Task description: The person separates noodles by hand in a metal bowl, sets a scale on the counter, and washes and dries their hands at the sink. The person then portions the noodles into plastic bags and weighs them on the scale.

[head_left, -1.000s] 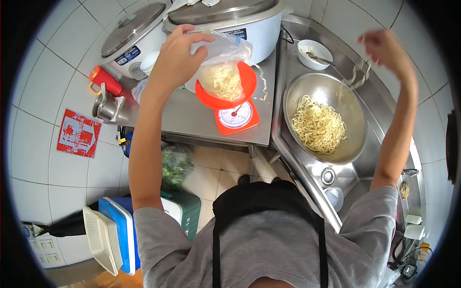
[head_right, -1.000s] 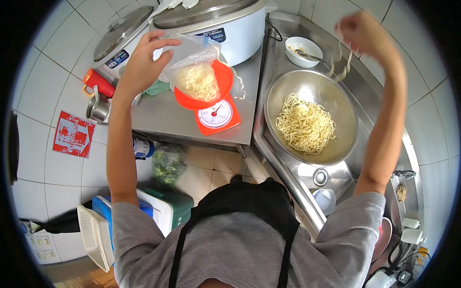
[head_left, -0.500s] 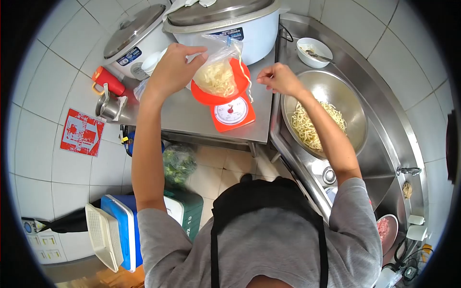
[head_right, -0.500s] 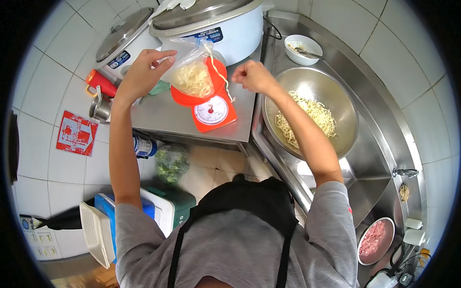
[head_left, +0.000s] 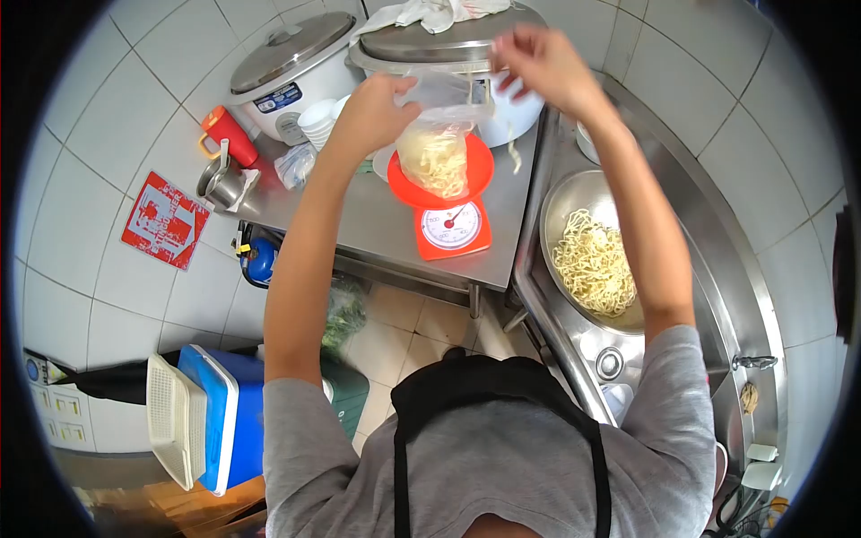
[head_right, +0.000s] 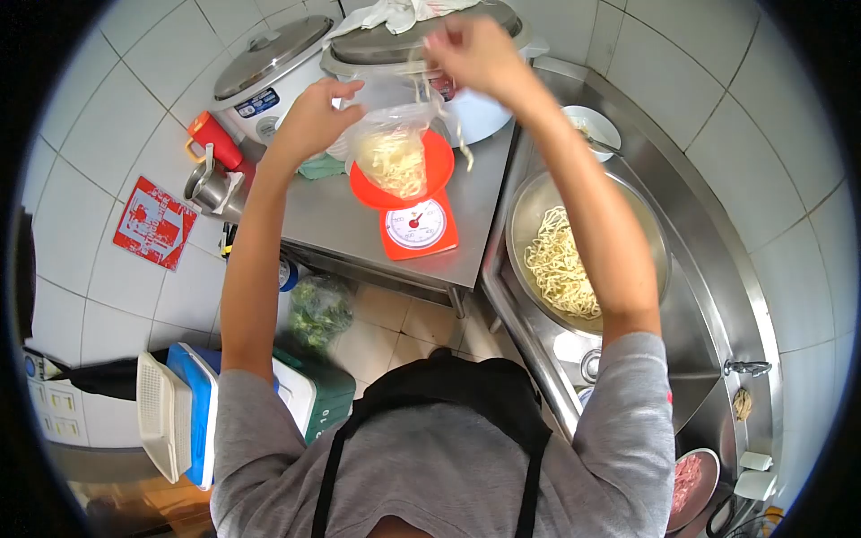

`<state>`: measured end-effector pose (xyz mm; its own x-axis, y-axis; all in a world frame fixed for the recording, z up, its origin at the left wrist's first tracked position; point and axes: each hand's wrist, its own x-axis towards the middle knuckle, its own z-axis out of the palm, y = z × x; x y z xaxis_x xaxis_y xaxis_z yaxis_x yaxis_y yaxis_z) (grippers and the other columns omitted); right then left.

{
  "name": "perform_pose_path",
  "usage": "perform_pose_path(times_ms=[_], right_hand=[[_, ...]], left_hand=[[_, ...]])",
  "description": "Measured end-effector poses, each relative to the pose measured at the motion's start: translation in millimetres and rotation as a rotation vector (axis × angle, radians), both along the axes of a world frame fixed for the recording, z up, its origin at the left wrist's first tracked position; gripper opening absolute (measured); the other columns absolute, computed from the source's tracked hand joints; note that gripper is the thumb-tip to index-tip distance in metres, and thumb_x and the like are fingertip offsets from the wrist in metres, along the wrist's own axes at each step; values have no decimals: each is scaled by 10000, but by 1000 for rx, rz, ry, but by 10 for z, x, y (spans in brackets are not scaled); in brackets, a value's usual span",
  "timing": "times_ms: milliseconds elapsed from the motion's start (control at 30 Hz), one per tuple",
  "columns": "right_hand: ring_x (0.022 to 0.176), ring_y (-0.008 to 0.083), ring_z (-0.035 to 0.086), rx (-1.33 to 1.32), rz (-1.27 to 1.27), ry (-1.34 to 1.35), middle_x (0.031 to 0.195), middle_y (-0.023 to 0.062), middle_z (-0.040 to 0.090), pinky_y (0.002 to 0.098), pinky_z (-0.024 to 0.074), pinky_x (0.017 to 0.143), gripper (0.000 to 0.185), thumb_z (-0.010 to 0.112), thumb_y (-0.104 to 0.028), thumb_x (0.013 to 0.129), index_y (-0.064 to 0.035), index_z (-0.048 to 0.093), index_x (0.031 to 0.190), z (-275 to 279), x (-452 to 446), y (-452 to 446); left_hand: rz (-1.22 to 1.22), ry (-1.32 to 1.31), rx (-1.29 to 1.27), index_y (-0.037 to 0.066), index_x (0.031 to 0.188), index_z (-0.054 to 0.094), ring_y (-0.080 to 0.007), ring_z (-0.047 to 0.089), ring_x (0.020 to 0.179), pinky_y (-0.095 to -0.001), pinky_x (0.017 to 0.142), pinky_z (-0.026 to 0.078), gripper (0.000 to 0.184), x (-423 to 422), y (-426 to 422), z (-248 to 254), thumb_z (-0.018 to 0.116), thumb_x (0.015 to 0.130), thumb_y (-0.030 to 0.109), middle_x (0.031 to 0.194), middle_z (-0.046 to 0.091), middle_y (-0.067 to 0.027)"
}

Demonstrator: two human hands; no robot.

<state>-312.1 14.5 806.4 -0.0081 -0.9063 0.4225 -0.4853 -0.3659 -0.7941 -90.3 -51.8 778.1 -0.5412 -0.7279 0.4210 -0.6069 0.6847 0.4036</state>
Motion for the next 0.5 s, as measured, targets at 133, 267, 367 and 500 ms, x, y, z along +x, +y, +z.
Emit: perform_pose_path(times_ms=[133, 267, 367, 500], right_hand=[[492, 171, 583, -69, 6, -106, 619, 124, 592, 262, 500, 469, 187, 503, -128, 838, 29, 523, 739, 761, 278, -244], [501, 191, 595, -201, 39, -109, 610, 136, 592, 279, 511, 475, 119, 508, -61, 792, 46, 541, 751, 1019, 444, -576], [521, 186, 602, -175, -18, 12, 625, 118, 598, 286, 512, 493, 143, 502, -72, 791, 40, 580, 747, 952, 570, -639], [626, 176, 594, -67, -32, 400, 720, 96, 609, 303, 501, 590, 151, 534, -132, 774, 0, 608, 780, 530, 620, -611]], left_hand=[[76, -61, -57, 45, 1087, 586, -211, 562, 822, -303, 741, 437, 419, -80, -63, 136, 623, 681, 143, 905, 587, -124], [-1, -39, 180, -9, 1115, 546, -163, 555, 801, -287, 716, 430, 488, -75, -115, 296, 629, 650, 116, 876, 596, -84], [-29, 0, 338, -27, 1144, 519, -115, 530, 741, -252, 674, 416, 532, -14, -70, 391, 619, 637, 98, 823, 593, -66], [-56, 148, 404, -9, 1173, 509, -77, 484, 664, -211, 619, 392, 552, 69, -141, 338, 593, 635, 89, 761, 584, -67]])
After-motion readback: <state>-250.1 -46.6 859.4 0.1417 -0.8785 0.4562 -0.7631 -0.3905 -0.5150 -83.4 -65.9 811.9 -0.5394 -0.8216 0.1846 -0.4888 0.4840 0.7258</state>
